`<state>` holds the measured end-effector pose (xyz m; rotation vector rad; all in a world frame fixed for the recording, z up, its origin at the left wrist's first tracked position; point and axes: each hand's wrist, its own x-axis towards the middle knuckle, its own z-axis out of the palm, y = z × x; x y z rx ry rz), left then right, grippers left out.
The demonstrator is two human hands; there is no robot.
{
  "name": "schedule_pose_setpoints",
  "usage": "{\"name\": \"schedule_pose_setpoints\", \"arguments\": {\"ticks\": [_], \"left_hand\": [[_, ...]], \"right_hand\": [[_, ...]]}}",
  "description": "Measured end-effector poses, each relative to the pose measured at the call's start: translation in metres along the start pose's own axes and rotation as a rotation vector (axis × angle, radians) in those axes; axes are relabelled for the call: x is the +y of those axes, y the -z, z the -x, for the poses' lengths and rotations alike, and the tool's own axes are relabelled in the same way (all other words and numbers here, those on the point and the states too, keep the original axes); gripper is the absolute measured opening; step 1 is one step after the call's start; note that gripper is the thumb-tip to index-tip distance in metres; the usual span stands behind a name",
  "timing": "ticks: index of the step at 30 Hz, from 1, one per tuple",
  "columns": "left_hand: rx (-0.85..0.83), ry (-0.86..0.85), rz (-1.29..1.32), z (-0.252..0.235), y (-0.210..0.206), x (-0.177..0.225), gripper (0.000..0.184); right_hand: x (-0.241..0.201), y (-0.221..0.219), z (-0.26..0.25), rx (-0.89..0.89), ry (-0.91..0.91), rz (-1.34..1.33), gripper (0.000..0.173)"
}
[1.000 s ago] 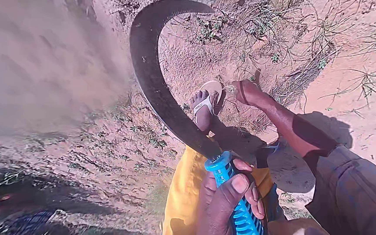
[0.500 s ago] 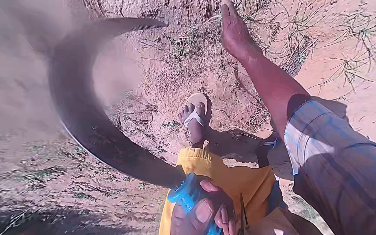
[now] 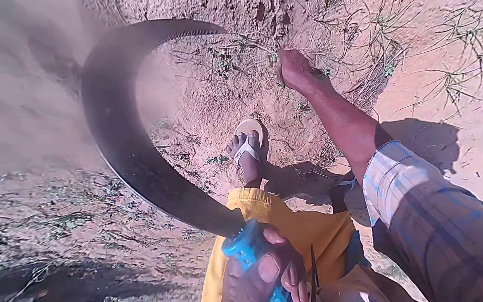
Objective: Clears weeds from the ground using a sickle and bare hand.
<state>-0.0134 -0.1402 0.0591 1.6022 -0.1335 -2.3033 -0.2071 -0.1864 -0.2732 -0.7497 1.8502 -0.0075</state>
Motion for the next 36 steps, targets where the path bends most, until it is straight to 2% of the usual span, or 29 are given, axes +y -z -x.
{"name": "schedule_pose_setpoints", "arguments": {"ticks": [5,7,9,11,13,16,21,25,28,30,32,34,36], "left_hand": [[-0.029,-0.024,0.029,0.003,-0.003,0.0,0.017],[-0.036,-0.032,0.013,0.004,-0.002,0.002,0.017],[-0.046,-0.025,0.007,0.004,0.002,0.003,0.017],[-0.002,-0.007,0.035,0.005,0.002,0.003,0.018],[0.009,-0.002,0.041,0.004,0.004,0.003,0.018],[-0.016,0.0,0.023,0.006,0.009,0.003,0.018],[-0.043,0.006,0.014,0.007,0.01,0.003,0.019],[-0.032,0.002,0.015,0.005,0.009,0.007,0.018],[-0.045,0.002,0.015,0.005,0.009,0.01,0.018],[-0.054,0.003,0.015,0.006,0.008,0.01,0.018],[-0.078,-0.012,-0.017,0.005,0.01,0.009,0.018],[-0.081,-0.011,-0.041,0.005,0.014,0.009,0.018],[-0.05,0.015,-0.046,0.005,0.016,0.011,0.017]], "right_hand": [[-0.016,-0.059,0.1,-0.151,0.241,-0.039,0.03],[-0.014,-0.072,0.119,-0.066,0.284,-0.06,0.03],[-0.007,-0.075,0.094,0.109,0.269,-0.084,0.036],[-0.007,-0.063,0.06,0.191,0.126,-0.032,0.052],[-0.013,-0.052,0.03,0.142,-0.083,-0.004,0.06],[-0.019,-0.052,0.009,0.06,-0.218,0.008,0.054],[0.006,-0.053,0.0,-0.008,-0.141,0.087,0.041],[-0.016,-0.021,0.072,-0.095,-0.009,-0.012,0.034],[-0.019,-0.025,0.1,0.075,0.113,-0.092,0.039],[-0.012,-0.024,0.073,0.216,0.08,-0.029,0.044],[-0.009,-0.018,0.034,0.266,-0.008,0.039,0.051],[-0.006,-0.015,0.004,0.232,-0.099,0.082,0.061],[-0.007,-0.016,-0.012,0.191,-0.185,0.052,0.061]]}}
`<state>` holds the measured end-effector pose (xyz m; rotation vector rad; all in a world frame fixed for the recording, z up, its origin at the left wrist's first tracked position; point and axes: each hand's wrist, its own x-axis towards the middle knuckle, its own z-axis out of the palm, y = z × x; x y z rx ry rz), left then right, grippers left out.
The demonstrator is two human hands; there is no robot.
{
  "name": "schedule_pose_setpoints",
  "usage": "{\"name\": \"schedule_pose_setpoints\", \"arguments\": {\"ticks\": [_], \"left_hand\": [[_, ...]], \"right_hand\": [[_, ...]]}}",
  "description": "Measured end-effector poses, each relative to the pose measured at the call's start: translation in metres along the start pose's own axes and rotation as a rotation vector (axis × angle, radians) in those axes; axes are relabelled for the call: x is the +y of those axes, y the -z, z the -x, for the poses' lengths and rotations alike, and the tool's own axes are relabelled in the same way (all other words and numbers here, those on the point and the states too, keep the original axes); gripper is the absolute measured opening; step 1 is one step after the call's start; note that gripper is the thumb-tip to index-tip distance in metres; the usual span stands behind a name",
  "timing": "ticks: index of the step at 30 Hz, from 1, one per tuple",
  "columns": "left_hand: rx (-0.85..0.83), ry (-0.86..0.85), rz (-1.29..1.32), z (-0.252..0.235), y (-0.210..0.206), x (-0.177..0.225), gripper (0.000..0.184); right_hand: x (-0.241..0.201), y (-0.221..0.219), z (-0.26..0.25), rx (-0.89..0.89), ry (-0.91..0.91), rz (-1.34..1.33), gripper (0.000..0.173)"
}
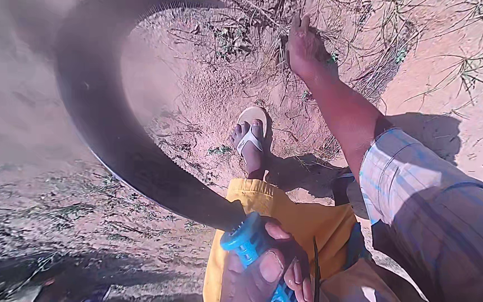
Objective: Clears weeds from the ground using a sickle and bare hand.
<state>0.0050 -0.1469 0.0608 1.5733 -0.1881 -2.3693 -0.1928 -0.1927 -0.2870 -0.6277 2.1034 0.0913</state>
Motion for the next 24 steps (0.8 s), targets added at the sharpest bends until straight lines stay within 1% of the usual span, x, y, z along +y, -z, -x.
{"name": "schedule_pose_setpoints", "arguments": {"ticks": [2,3,6,7,8,10,11,13,15,17,18,19,21,24], "left_hand": [[0.012,0.02,0.036,0.0,0.0,0.0,0.017],[0.025,0.019,0.05,0.0,-0.001,-0.002,0.017],[0.035,0.013,0.041,0.002,-0.001,-0.008,0.016],[0.025,0.009,0.022,0.002,-0.001,-0.01,0.017],[0.019,0.007,0.003,0.002,0.0,-0.013,0.017],[0.029,0.007,-0.029,0.005,-0.003,-0.022,0.017],[0.031,-0.001,-0.04,0.006,-0.004,-0.029,0.018],[0.042,-0.019,-0.056,0.009,-0.008,-0.044,0.018],[0.026,-0.021,-0.081,0.011,-0.009,-0.061,0.019],[0.01,-0.027,-0.122,0.014,-0.008,-0.08,0.019],[0.003,-0.028,-0.139,0.015,-0.006,-0.09,0.019],[0.001,-0.035,-0.154,0.014,-0.005,-0.1,0.019],[0.006,-0.058,-0.214,0.011,0.002,-0.12,0.018],[0.035,-0.088,-0.377,0.002,0.016,-0.143,0.007]], "right_hand": [[0.001,-0.003,-0.006,-0.035,-0.06,-0.098,0.053],[0.005,-0.003,-0.005,-0.048,-0.054,-0.141,0.05],[0.024,-0.008,0.01,-0.083,0.096,-0.188,0.044],[0.03,-0.012,0.022,-0.092,0.173,-0.216,0.044],[0.032,-0.017,0.04,-0.118,0.206,-0.242,0.042],[0.04,-0.031,0.092,-0.226,0.216,-0.273,0.039],[0.05,-0.048,0.112,-0.249,0.218,-0.29,0.039],[0.07,-0.074,0.14,-0.228,0.203,-0.268,0.046],[0.085,-0.082,0.141,-0.21,0.184,-0.227,0.058],[0.09,-0.08,0.123,-0.139,0.184,-0.235,0.063],[0.09,-0.079,0.111,-0.115,0.181,-0.234,0.062],[0.089,-0.073,0.101,-0.111,0.18,-0.205,0.057],[0.086,-0.065,0.089,-0.159,0.185,-0.162,0.049],[0.09,-0.076,0.099,-0.222,0.188,-0.223,0.039]]}}
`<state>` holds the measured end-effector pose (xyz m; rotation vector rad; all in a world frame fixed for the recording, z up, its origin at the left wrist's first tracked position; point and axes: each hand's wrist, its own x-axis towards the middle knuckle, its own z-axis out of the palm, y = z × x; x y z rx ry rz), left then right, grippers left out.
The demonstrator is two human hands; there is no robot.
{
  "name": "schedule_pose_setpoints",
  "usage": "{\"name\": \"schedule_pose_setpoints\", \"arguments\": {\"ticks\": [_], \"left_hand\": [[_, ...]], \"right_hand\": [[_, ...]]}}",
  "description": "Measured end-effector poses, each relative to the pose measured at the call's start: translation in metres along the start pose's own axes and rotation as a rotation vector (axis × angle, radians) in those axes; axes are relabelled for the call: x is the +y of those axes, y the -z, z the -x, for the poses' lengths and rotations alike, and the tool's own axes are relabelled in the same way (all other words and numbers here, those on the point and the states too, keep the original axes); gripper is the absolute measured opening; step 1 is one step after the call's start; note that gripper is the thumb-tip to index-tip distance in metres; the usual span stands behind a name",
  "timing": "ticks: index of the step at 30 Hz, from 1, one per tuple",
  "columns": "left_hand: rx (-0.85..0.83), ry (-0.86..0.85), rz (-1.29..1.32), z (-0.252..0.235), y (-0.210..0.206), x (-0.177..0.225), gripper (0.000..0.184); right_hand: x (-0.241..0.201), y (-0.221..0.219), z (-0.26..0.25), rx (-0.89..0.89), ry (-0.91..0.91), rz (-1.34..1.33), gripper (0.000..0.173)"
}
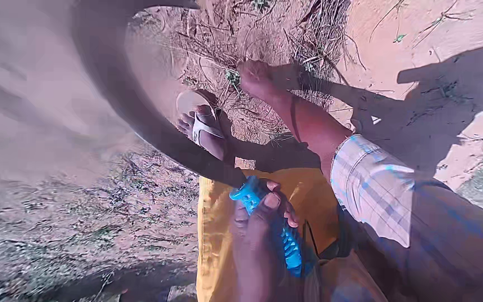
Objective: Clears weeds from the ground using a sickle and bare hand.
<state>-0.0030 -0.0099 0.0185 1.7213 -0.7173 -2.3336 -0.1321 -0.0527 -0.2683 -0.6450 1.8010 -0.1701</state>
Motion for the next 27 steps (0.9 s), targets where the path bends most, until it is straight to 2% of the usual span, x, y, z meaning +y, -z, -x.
{"name": "schedule_pose_setpoints", "arguments": {"ticks": [3,6,8,9,11,12,14,17,19,21,24,25,27], "left_hand": [[0.081,-0.056,-0.251,-0.017,-0.002,-0.021,0.019],[0.152,-0.148,-0.415,-0.034,0.001,-0.04,0.02],[0.195,-0.198,-0.491,-0.043,0.003,-0.052,0.019],[0.214,-0.212,-0.518,-0.046,0.004,-0.057,0.018],[0.234,-0.228,-0.565,-0.051,0.006,-0.068,0.017],[0.233,-0.232,-0.586,-0.053,0.008,-0.073,0.016],[0.224,-0.251,-0.625,-0.056,0.014,-0.085,0.014],[0.207,-0.276,-0.71,-0.058,0.023,-0.101,0.01],[0.19,-0.283,-0.772,-0.058,0.027,-0.111,0.008],[0.181,-0.297,-0.827,-0.057,0.032,-0.12,0.008],[0.172,-0.305,-0.86,-0.055,0.033,-0.134,0.007],[0.167,-0.293,-0.864,-0.053,0.03,-0.138,0.008],[0.153,-0.273,-0.865,-0.05,0.024,-0.143,0.01]], "right_hand": [[0.026,-0.023,0.027,-0.045,0.043,-0.077,0.037],[0.052,-0.054,0.076,-0.088,0.113,-0.139,0.04],[0.071,-0.059,0.112,-0.131,-0.019,-0.218,0.044],[0.086,-0.061,0.128,-0.086,-0.128,-0.293,0.047],[0.132,-0.059,0.15,0.124,-0.326,-0.462,0.047],[0.158,-0.047,0.158,0.176,-0.399,-0.468,0.051],[0.222,-0.033,0.171,0.311,-0.489,-0.405,0.048],[0.309,-0.015,0.189,0.367,-0.606,-0.252,0.042],[0.353,-0.004,0.204,0.366,-0.588,-0.123,0.038],[0.373,0.004,0.215,0.34,-0.534,0.008,0.039],[0.382,0.009,0.211,0.34,-0.462,0.075,0.051],[0.383,0.008,0.204,0.382,-0.49,0.061,0.053],[0.383,0.008,0.19,0.45,-0.656,0.037,0.051]]}}
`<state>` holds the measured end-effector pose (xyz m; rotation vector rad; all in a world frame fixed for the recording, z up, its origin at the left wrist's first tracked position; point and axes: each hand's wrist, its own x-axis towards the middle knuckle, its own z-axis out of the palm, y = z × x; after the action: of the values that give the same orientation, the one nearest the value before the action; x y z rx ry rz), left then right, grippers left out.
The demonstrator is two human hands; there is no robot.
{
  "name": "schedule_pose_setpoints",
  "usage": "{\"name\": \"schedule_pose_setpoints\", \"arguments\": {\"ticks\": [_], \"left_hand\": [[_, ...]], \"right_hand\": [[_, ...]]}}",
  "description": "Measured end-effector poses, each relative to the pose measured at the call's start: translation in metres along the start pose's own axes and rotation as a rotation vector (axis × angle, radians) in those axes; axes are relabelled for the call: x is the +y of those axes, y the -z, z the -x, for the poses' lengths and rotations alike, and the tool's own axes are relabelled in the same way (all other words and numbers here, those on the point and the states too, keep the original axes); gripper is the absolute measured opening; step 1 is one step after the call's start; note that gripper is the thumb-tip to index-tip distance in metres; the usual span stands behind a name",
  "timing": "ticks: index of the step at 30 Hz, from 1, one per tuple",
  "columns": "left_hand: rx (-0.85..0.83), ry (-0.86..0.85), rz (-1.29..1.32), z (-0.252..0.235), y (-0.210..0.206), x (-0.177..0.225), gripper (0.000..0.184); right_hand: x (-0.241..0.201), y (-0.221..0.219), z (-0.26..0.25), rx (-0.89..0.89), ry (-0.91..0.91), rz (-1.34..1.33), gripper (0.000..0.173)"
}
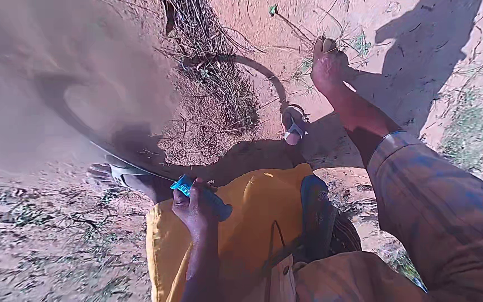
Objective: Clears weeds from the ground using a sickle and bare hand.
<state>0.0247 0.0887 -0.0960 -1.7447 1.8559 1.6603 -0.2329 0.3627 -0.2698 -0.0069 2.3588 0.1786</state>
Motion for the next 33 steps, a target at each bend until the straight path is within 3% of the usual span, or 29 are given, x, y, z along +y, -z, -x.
{"name": "schedule_pose_setpoints", "arguments": {"ticks": [5,8,10,13,15,19,21,24,29,33], "left_hand": [[-0.049,-0.005,-0.04,-0.002,-0.004,0.003,0.01],[-0.06,-0.005,-0.077,-0.005,-0.001,0.008,0.011],[-0.069,-0.018,-0.068,-0.007,0.0,0.011,0.011],[-0.075,-0.032,-0.037,-0.008,-0.001,0.016,0.01],[-0.065,-0.027,-0.026,-0.009,-0.003,0.018,0.01],[-0.052,-0.009,-0.017,-0.008,-0.004,0.022,0.011],[-0.067,-0.001,-0.013,-0.005,-0.002,0.019,0.013],[-0.096,0.026,-0.019,-0.002,0.001,0.013,0.015],[-0.077,0.065,0.01,-0.002,0.002,0.01,0.014],[-0.076,0.078,0.003,-0.004,-0.001,0.013,0.014]], "right_hand": [[-0.008,-0.001,-0.018,-0.094,-0.291,-0.093,0.049],[-0.007,-0.011,-0.02,-0.055,-0.324,-0.244,0.048],[-0.008,-0.019,-0.013,-0.068,-0.192,-0.323,0.045],[-0.026,-0.011,0.026,-0.245,0.254,-0.296,0.042],[-0.032,-0.002,0.042,-0.209,0.304,-0.234,0.044],[0.005,0.007,-0.002,0.112,-0.1,-0.2,0.053],[0.023,0.012,-0.028,0.086,-0.309,-0.108,0.061],[0.02,0.023,-0.035,-0.061,-0.453,-0.203,0.06],[0.017,0.004,-0.027,-0.053,-0.282,-0.332,0.045],[-0.013,0.02,0.032,-0.119,0.101,-0.46,0.049]]}}
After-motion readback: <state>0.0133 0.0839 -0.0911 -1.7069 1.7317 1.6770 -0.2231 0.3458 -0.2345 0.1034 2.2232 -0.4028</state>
